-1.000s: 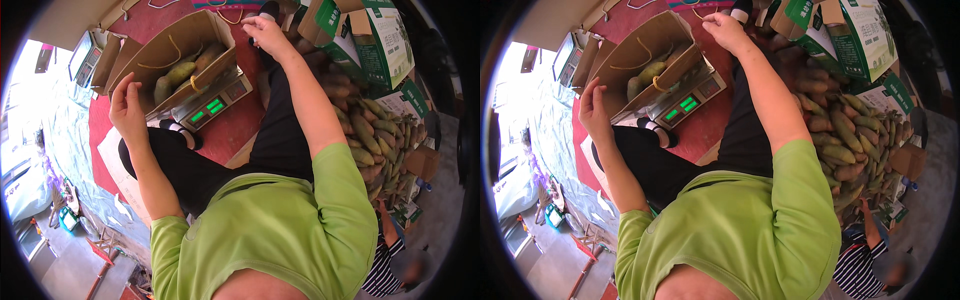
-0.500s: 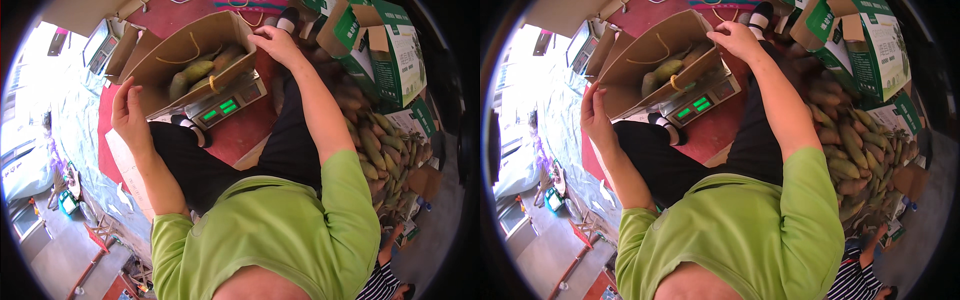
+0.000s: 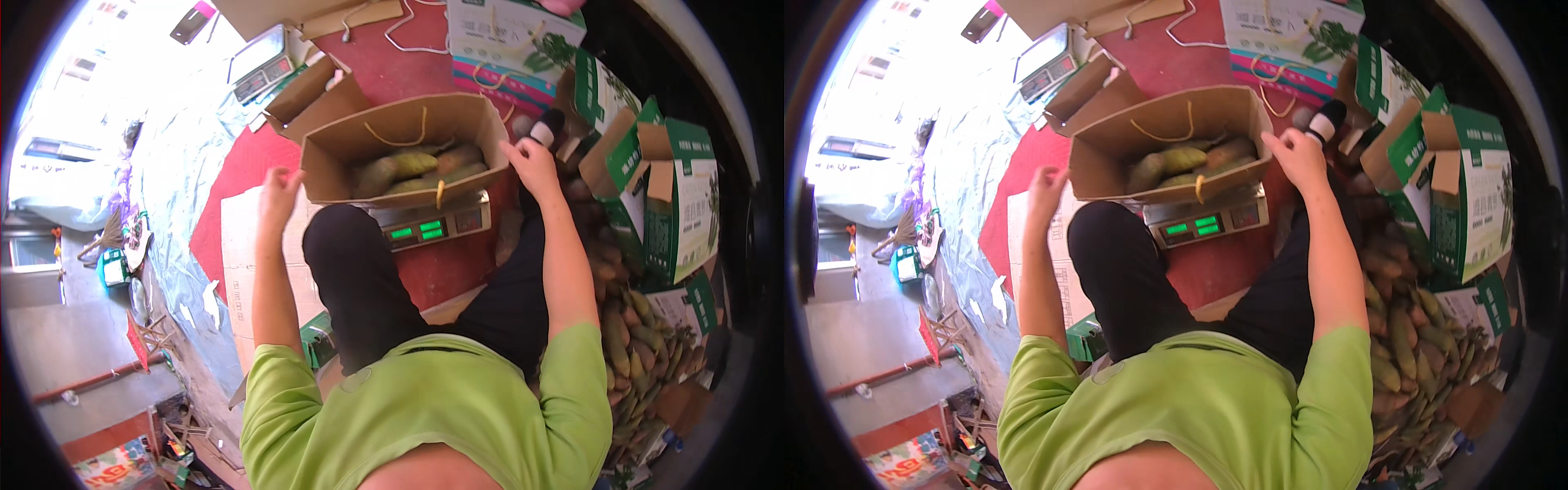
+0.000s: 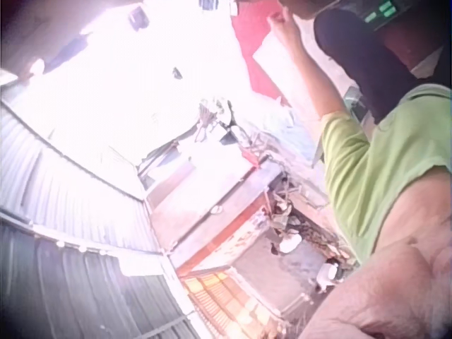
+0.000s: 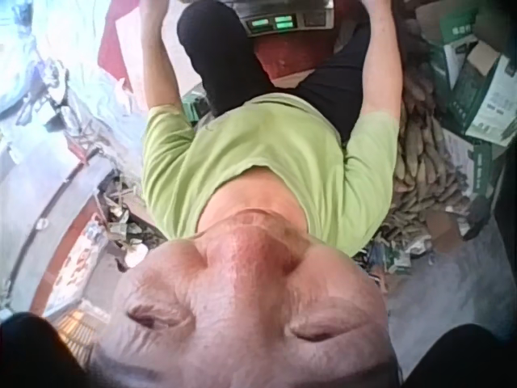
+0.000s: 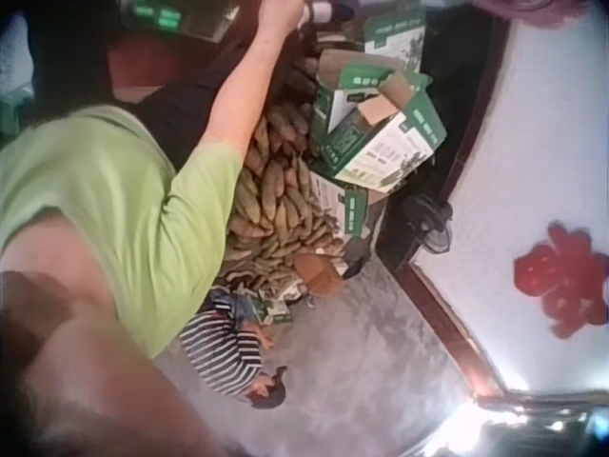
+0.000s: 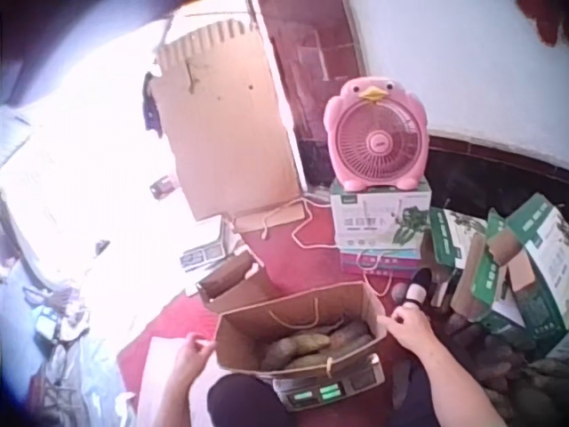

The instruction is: Weighing yams on a digital scale and placing them into a cardboard box.

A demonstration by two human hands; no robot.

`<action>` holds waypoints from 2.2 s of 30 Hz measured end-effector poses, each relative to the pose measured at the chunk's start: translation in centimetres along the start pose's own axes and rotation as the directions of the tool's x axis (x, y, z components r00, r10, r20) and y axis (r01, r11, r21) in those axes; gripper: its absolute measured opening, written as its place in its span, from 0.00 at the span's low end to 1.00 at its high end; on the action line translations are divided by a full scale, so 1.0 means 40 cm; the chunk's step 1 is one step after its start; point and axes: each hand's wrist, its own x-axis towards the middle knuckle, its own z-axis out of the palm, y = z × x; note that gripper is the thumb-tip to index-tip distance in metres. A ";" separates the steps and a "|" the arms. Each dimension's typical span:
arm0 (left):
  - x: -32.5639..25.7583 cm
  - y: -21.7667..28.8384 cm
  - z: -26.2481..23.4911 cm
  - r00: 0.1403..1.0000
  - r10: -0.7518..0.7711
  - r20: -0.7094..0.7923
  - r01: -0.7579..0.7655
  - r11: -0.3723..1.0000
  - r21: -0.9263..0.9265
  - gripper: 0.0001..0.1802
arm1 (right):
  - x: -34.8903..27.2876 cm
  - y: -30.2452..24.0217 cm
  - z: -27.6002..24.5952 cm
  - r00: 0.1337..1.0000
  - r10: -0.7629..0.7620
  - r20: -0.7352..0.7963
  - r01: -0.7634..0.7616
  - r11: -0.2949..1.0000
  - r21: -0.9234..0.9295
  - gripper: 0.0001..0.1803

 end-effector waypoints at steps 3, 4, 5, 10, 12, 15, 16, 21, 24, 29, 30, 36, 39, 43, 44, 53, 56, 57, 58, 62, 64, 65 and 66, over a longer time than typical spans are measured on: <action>-0.010 0.001 0.034 0.973 -0.117 0.199 0.116 0.993 0.018 0.28 | -0.004 -0.004 0.000 0.997 0.050 0.052 -0.050 0.999 0.002 0.25; -0.005 0.014 0.035 0.958 -0.134 0.255 0.115 0.989 0.089 0.28 | -0.001 -0.003 -0.001 0.992 0.087 0.086 -0.086 0.996 -0.016 0.26; -0.005 0.025 0.035 0.961 -0.130 0.243 0.103 0.988 0.118 0.28 | 0.003 -0.002 -0.004 0.985 0.124 0.118 -0.121 0.992 -0.037 0.27; 0.011 0.077 0.010 0.943 -0.196 0.269 0.141 0.968 0.210 0.26 | 0.028 -0.053 -0.025 0.976 0.147 0.163 -0.119 0.978 -0.169 0.30; 0.023 0.081 0.008 0.934 -0.219 0.281 0.166 0.966 0.199 0.27 | 0.048 -0.070 -0.027 0.961 0.180 0.211 -0.105 0.940 -0.323 0.31; 0.038 0.038 0.023 0.911 -0.256 0.322 0.214 0.963 0.161 0.27 | 0.081 -0.106 -0.006 0.940 0.237 0.244 -0.108 0.888 -0.447 0.28; 0.040 0.030 0.029 0.916 -0.250 0.315 0.212 0.966 0.150 0.27 | 0.089 -0.105 0.002 0.935 0.255 0.245 -0.110 0.868 -0.484 0.26; 0.044 0.004 0.038 0.946 -0.176 0.273 0.160 0.984 0.083 0.26 | 0.110 -0.129 0.011 0.952 0.208 0.225 -0.058 0.843 -0.534 0.20; 0.046 -0.041 0.039 0.954 -0.145 0.263 0.150 0.989 0.003 0.24 | 0.142 -0.133 0.031 0.954 0.169 0.248 -0.022 0.864 -0.503 0.19; 0.015 -0.182 0.028 0.963 -0.128 0.238 0.171 0.971 -0.169 0.24 | 0.175 -0.281 0.073 0.959 0.081 0.273 0.059 0.882 -0.467 0.17; -0.001 -0.202 0.013 0.956 -0.179 0.231 0.219 0.962 -0.163 0.24 | 0.180 -0.315 0.088 0.961 0.076 0.266 0.059 0.883 -0.465 0.17; -0.152 -0.342 -0.104 0.940 -0.331 0.078 0.340 0.922 -0.187 0.23 | 0.170 -0.470 0.234 0.903 -0.070 0.424 0.278 0.848 -0.452 0.16; -0.279 -0.456 -0.169 0.935 -0.353 -0.038 0.345 0.928 -0.137 0.22 | 0.111 -0.556 0.332 0.853 -0.137 0.503 0.352 0.863 -0.362 0.15; -0.467 -0.572 -0.239 0.902 -0.409 -0.141 0.415 0.910 0.012 0.22 | 0.011 -0.616 0.495 0.734 -0.199 0.650 0.497 0.810 -0.312 0.14; -0.527 -0.596 -0.258 0.886 -0.418 -0.202 0.436 0.898 0.056 0.22 | -0.027 -0.649 0.527 0.693 -0.217 0.688 0.546 0.781 -0.303 0.15; -0.907 -0.715 -0.353 0.709 -0.617 -0.341 0.694 0.696 0.184 0.20 | -0.345 -0.688 0.719 0.157 -0.168 0.973 0.774 0.633 -0.015 0.14; -0.909 -0.786 -0.324 0.689 -0.573 -0.444 0.725 0.565 0.395 0.18 | -0.330 -0.712 0.700 0.154 -0.191 0.969 0.665 0.746 0.041 0.16; -0.893 -0.837 -0.343 0.626 -0.713 -0.317 0.776 0.608 0.164 0.17 | -0.306 -0.705 0.715 0.170 -0.245 0.954 0.696 0.715 0.060 0.20; -0.899 -0.878 -0.357 0.555 -0.816 -0.159 0.817 0.571 -0.081 0.15 | -0.282 -0.732 0.682 0.201 -0.301 0.932 0.695 0.714 0.081 0.20; -0.721 -0.692 -0.355 0.796 -0.514 -0.320 0.571 0.812 0.118 0.14 | -0.103 -0.651 0.558 0.447 -0.396 0.802 0.555 0.826 0.098 0.17; -0.640 -0.562 -0.338 0.846 -0.417 -0.331 0.460 0.886 0.058 0.13 | -0.022 -0.615 0.461 0.553 -0.375 0.744 0.463 0.881 0.100 0.15; -0.597 -0.487 -0.328 0.875 -0.383 -0.296 0.415 0.908 0.053 0.12 | 0.011 -0.591 0.408 0.626 -0.359 0.692 0.428 0.900 0.080 0.14; -0.553 -0.414 -0.302 0.904 -0.341 -0.257 0.363 0.931 0.043 0.11 | 0.040 -0.557 0.358 0.675 -0.330 0.660 0.382 0.921 0.069 0.14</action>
